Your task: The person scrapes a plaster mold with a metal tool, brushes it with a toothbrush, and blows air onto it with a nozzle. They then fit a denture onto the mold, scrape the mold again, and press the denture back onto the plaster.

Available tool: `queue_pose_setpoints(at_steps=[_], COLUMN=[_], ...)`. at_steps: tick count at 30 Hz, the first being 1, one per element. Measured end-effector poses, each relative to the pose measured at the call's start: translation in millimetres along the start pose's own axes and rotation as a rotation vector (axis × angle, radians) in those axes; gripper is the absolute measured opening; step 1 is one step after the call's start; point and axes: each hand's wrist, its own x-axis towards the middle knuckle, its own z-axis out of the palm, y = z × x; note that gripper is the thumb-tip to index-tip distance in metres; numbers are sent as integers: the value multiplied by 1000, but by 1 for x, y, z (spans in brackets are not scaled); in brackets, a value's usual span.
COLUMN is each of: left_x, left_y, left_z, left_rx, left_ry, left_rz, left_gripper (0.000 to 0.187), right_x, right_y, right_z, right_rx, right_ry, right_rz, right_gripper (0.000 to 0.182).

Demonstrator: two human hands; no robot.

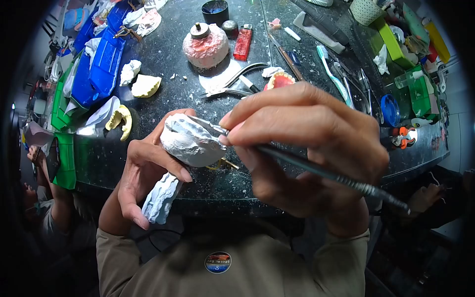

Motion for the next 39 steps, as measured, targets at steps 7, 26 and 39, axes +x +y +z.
queue_pose_setpoints(at_steps=[7, 26, 39], left_x=[0, -4, -3], left_y=[7, 3, 3], left_z=[4, 5, 7], left_rx=[101, 41, -7], left_ry=[54, 76, 65], left_rz=[-56, -83, 1], left_gripper=[73, 70, 69], right_x=[-2, 0, -2], right_y=[-4, -4, -5], right_z=[10, 6, 5], right_rx=[-64, -61, -5], right_ry=[-30, 51, -7], right_rz=[-72, -38, -25], right_gripper=[14, 26, 24])
